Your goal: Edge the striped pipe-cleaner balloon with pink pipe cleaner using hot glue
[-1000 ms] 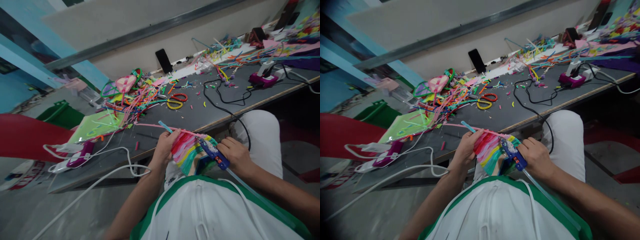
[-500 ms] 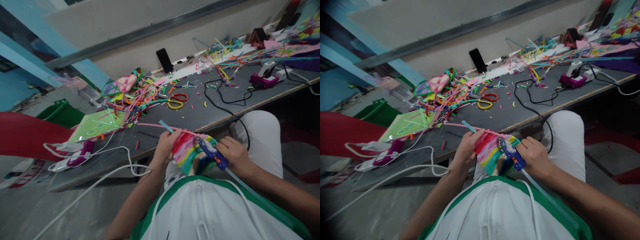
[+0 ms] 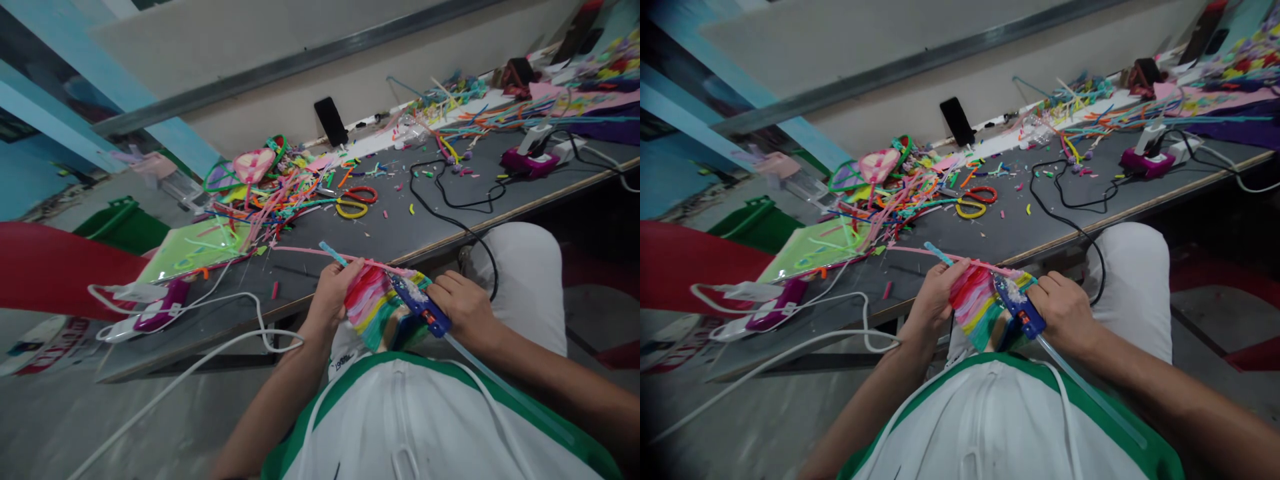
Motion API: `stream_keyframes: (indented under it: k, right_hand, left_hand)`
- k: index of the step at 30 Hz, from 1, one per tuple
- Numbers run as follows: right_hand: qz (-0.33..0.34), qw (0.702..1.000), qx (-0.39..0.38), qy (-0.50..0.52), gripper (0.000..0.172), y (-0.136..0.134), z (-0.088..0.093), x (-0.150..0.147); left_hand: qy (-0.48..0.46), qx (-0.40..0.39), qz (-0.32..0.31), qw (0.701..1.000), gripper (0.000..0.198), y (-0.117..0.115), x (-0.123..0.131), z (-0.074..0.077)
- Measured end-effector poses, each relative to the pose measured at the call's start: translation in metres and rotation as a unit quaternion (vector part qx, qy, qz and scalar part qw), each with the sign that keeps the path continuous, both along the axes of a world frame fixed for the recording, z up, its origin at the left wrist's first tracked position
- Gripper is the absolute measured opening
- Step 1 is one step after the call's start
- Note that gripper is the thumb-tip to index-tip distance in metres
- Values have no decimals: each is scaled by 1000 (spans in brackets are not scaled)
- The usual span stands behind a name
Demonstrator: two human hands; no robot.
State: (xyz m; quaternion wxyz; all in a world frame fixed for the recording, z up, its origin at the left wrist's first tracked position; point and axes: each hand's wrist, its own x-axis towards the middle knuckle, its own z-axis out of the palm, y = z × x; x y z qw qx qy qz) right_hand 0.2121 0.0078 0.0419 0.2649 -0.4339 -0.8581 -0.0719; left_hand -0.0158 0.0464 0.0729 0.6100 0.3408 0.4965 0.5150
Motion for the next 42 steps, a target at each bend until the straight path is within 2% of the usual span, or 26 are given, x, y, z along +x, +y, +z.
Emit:
stream_keyframes:
  k: [9, 23, 32, 36, 39, 41, 42]
  right_hand:
    - [14, 1000, 5, 2, 23, 4, 5, -9]
    - [39, 999, -3, 24, 16, 7, 17, -18]
    - [32, 999, -1, 27, 13, 10, 11, -23]
    - [45, 998, -13, 38, 14, 8, 15, -21]
    - [78, 990, -68, 91, 14, 9, 23, -9]
    - [52, 971, -125, 199, 14, 13, 30, 0]
    - [23, 949, -167, 266, 14, 16, 34, 3]
  left_hand:
    - [6, 1, -2, 1000, 28, -1, 1, 1]
    - [9, 18, 1, 1000, 26, -1, 1, 0]
    - [3, 8, 12, 1000, 28, -2, 3, 2]
    - [-6, 8, 11, 1000, 27, -2, 2, 3]
    - [-10, -7, 16, 1000, 28, -1, 1, 3]
    - [-9, -17, 22, 1000, 30, 0, 0, 3]
    - [-10, -19, 22, 1000, 32, 0, 0, 3]
